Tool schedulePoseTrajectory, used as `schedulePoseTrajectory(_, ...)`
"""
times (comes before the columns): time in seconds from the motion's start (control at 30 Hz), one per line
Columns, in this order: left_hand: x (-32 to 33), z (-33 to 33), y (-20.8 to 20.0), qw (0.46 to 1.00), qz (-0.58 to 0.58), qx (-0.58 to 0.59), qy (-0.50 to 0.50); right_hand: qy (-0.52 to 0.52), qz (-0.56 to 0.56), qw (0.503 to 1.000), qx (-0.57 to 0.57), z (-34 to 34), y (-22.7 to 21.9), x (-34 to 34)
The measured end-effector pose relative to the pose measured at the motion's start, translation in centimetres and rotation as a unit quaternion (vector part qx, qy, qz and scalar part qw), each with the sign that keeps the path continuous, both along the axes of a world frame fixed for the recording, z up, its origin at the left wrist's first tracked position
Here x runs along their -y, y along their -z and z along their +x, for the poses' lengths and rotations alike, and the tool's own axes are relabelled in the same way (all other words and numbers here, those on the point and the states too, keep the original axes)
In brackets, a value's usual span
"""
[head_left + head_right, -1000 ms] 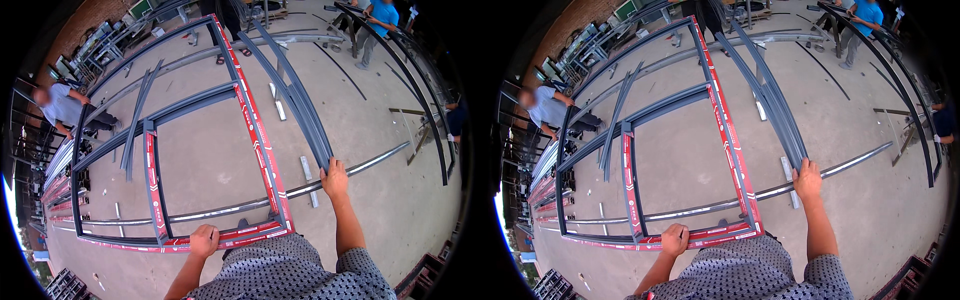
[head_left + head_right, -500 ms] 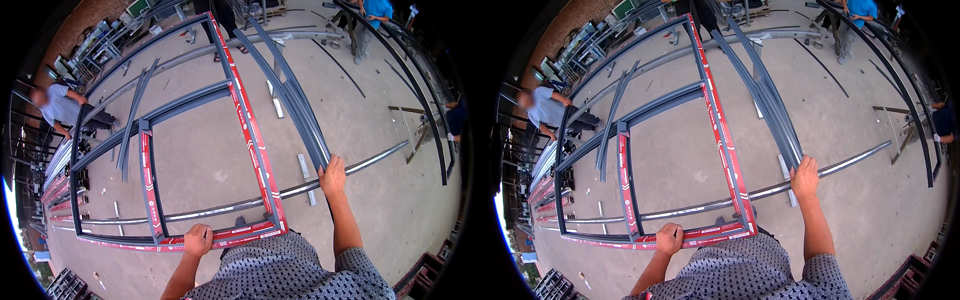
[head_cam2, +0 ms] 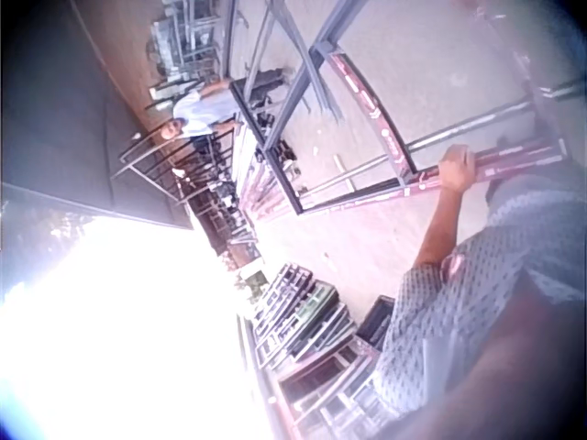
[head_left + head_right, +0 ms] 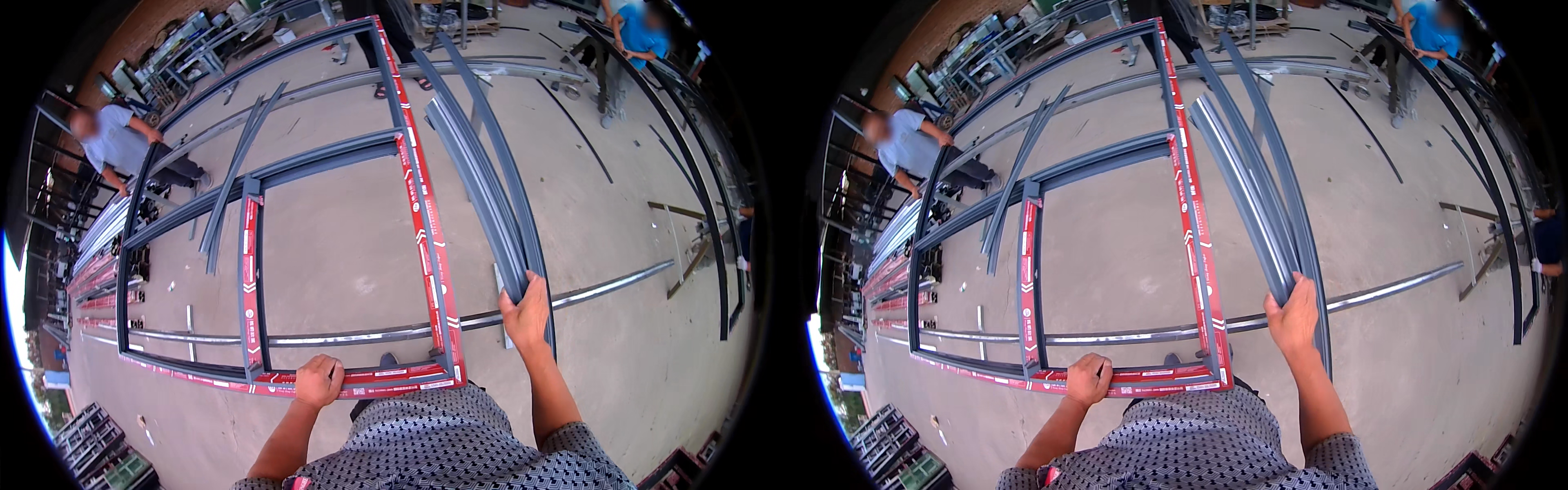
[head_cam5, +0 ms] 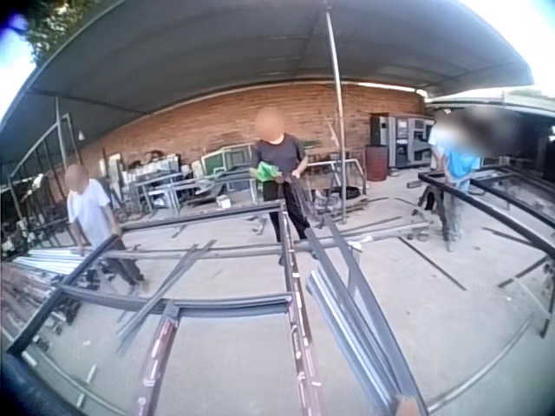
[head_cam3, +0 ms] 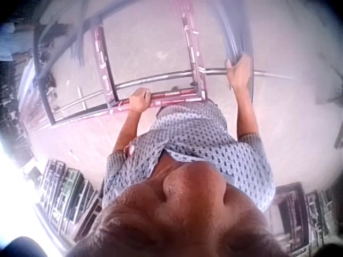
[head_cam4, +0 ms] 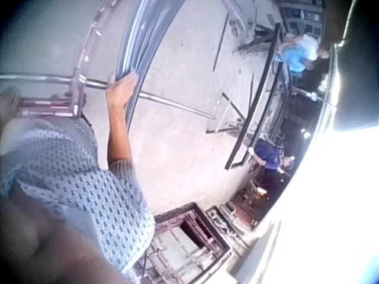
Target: The person assembles a window frame by hand, fitting grey metal profiles into a larger frame structure. They align and press the pieces together to form a rectangular frame with a central divider. The person then lifts and repositions the assembled frame on the floor.
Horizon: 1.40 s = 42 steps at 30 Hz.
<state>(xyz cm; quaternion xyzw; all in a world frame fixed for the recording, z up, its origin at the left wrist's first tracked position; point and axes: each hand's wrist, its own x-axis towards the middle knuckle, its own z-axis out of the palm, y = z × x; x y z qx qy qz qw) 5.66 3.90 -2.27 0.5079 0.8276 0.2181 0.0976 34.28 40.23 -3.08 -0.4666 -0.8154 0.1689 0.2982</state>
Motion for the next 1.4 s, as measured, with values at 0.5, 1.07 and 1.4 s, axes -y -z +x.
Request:
schedulePoseTrajectory(0.5, -11.1, -2.0, 1.1, 0.805, 0.293, 0.472, -0.209, -0.235, -0.024, 0.971, 0.028, -11.1, -2.4, 10.3)
schedulePoseTrajectory(1.07, -21.5, -16.7, -1.0, 0.692, 0.242, 0.663, -0.152, -0.33, -0.111, 0.935, 0.069, -21.3, -1.7, 14.5)
schedulePoseTrajectory(1.4, -22.1, -23.7, -0.4, 0.731, 0.173, 0.656, -0.068, -0.251, -0.043, 0.963, 0.087, -24.8, -1.9, 8.5)
